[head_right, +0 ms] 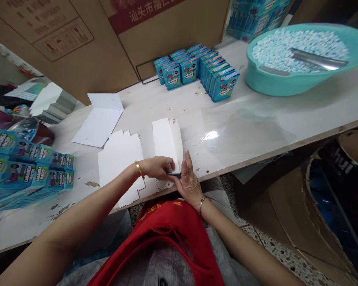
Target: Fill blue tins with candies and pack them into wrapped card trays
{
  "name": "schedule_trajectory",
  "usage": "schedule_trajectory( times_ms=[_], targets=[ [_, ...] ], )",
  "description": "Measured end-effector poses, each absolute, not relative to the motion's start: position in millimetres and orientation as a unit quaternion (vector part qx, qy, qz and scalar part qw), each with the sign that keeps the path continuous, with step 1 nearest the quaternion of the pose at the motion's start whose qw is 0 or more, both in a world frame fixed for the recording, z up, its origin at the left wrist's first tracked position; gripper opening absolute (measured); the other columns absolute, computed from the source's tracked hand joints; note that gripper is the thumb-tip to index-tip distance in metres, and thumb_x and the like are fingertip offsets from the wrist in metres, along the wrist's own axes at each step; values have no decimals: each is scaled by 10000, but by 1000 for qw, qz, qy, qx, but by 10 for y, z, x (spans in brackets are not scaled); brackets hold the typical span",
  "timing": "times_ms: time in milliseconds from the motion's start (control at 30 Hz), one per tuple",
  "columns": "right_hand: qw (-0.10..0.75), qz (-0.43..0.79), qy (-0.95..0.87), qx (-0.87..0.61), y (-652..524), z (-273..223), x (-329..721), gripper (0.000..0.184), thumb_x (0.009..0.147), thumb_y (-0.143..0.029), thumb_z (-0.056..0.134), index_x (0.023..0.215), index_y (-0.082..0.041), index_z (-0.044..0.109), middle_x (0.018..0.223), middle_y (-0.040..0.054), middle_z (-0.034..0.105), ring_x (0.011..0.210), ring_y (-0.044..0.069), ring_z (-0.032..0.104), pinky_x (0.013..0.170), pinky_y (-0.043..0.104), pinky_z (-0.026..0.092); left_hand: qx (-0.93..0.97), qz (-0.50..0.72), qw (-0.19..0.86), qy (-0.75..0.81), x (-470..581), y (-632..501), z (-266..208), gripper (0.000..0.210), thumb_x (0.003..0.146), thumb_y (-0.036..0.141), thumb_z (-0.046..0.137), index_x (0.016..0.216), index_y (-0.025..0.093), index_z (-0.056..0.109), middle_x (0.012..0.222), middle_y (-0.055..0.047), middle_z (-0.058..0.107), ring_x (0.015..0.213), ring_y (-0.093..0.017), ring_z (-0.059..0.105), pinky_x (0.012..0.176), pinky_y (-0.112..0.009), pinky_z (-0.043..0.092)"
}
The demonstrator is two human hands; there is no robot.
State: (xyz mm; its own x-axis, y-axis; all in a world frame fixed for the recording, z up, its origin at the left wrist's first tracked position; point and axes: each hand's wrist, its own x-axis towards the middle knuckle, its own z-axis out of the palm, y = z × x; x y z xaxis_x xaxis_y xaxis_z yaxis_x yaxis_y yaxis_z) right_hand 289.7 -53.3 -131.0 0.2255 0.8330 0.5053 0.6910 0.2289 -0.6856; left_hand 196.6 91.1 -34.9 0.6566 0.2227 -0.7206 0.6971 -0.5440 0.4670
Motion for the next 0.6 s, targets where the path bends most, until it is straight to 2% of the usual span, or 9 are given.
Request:
schedule_trajectory(
  times_ms=[100,200,300,367,433,500,600],
  targets=[
    [498,248,-565,-609,-492,-1208,3015,900,902,-271,530,1482,-260,-158,1571,122,154,1421,243,242,1074,458,389,805,-317,401,302,1966,935,-336,325,658,108,659,977,161,625,902,-6,714,726,-129,604,626,-224,423],
    [480,348,-536,-601,-362,-1094,3184,701,920,-283,450,1509,-229,75,1506,97,344,1342,216,395,1060,405,403,834,-292,355,304,1997,829,-320,259,637,99,645,887,161,668,839,-7,705,745,-148,609,616,-223,421],
    [388,322,-571,-648,-201,-948,3356,603,890,-196,395,1476,-195,253,1418,103,474,1236,231,505,1011,388,432,856,-254,332,305,2061,625,-317,189,666,113,631,847,142,678,782,-22,692,720,-161,607,618,-236,427],
    [269,296,-621,-674,-135,-843,3457,614,867,-142,366,1471,-188,267,1303,118,578,1079,241,604,883,364,488,861,-230,360,277,2100,494,-297,168,725,148,621,885,133,670,797,-33,693,721,-160,609,630,-239,438],
    [144,260,-676,-674,-118,-756,3530,644,856,-126,378,1481,-197,237,1176,116,650,934,236,647,751,322,491,870,-200,394,219,2108,427,-233,170,793,198,595,941,144,659,848,-38,699,746,-157,616,666,-241,454],
    [62,204,-724,-656,-135,-702,3557,668,857,-118,394,1489,-210,196,1136,114,655,886,227,644,684,292,461,892,-148,387,181,2066,467,-132,167,858,224,533,951,155,654,879,-45,700,768,-155,622,713,-254,466],
    [4,123,-768,-629,-176,-685,3523,659,871,-83,362,1486,-238,182,1175,119,610,858,214,621,626,282,419,934,-16,278,223,1898,756,-19,280,950,291,398,1009,148,632,951,-80,692,862,-179,622,806,-308,465]
  ],
)
